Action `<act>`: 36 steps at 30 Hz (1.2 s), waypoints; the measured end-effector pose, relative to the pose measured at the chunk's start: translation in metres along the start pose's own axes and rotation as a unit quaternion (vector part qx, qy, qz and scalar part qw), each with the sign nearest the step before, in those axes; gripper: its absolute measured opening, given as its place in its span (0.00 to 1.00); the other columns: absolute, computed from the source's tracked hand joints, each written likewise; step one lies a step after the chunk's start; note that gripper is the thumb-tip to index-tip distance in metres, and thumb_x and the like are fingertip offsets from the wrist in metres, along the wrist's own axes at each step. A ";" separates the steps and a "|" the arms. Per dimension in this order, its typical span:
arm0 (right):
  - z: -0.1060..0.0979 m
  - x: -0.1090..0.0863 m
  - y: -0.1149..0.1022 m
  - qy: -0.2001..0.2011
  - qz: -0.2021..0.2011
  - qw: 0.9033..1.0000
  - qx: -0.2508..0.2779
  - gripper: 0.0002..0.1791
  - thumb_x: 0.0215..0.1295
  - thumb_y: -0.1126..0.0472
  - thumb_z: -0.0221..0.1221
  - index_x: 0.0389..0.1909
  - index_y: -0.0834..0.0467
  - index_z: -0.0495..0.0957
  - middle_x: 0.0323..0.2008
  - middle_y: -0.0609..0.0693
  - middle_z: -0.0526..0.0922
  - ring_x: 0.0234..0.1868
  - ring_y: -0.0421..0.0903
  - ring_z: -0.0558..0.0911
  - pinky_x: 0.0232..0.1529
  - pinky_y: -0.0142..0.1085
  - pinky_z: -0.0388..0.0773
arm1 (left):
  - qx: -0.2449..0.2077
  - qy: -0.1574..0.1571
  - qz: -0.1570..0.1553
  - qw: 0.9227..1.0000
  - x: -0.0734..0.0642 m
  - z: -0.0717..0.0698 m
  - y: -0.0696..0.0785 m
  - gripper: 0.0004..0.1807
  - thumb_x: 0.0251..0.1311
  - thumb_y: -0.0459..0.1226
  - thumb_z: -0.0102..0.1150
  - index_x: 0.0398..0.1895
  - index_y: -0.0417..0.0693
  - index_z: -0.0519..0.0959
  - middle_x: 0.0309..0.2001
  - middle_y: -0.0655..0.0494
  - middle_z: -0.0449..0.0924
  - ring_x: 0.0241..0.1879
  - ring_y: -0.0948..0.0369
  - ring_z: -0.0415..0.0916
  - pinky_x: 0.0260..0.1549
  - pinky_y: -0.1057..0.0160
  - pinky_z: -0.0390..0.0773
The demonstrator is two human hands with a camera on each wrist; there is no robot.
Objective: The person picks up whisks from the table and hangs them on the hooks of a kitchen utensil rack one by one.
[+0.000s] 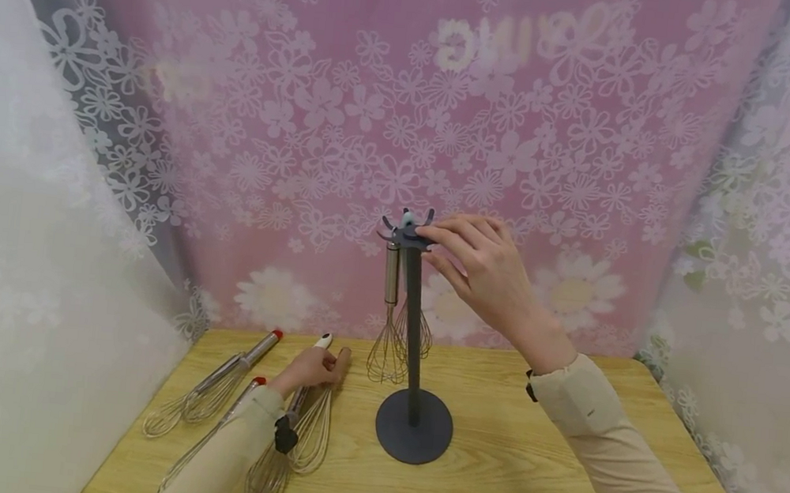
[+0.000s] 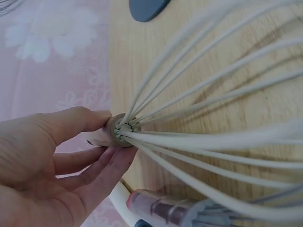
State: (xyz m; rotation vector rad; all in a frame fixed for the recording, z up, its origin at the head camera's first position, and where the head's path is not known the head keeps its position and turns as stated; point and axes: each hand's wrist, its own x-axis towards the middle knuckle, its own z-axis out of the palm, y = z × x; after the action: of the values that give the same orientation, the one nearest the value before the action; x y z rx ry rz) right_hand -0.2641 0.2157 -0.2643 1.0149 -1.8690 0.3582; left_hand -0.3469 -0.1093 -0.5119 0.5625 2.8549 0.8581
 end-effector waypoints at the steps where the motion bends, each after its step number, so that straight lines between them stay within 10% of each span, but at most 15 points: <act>1: 0.000 0.000 0.000 0.000 0.001 1.000 0.000 0.25 0.80 0.45 0.46 0.59 0.57 0.82 0.51 0.57 0.85 0.55 0.59 0.79 0.57 0.55 0.72 | -0.005 0.001 0.000 1.000 -0.001 -0.001 0.001 0.13 0.62 0.32 0.68 0.46 0.30 0.84 0.43 0.38 0.86 0.39 0.48 0.84 0.39 0.50 0.86; 28: 0.000 -0.001 0.000 -0.010 0.008 1.000 -0.004 0.19 0.76 0.52 0.57 0.60 0.57 0.81 0.51 0.58 0.84 0.55 0.60 0.78 0.57 0.56 0.72 | -0.157 0.102 0.011 0.982 -0.022 -0.011 0.019 0.25 0.65 0.32 0.65 0.64 0.34 0.72 0.49 0.39 0.82 0.46 0.45 0.82 0.40 0.52 0.86; 36: 0.002 -0.001 0.000 0.000 0.005 1.000 -0.007 0.26 0.80 0.44 0.47 0.59 0.58 0.82 0.49 0.59 0.84 0.53 0.60 0.79 0.56 0.56 0.72 | -0.171 0.141 0.034 0.975 -0.027 -0.015 0.023 0.25 0.64 0.32 0.66 0.64 0.36 0.73 0.49 0.40 0.82 0.45 0.45 0.83 0.36 0.53 0.86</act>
State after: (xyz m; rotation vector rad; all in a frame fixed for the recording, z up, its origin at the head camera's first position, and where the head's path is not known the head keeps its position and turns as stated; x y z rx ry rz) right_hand -0.2655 0.2150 -0.2658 0.9973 -1.8750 0.3510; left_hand -0.3174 -0.1096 -0.4864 0.5331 2.8349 1.5119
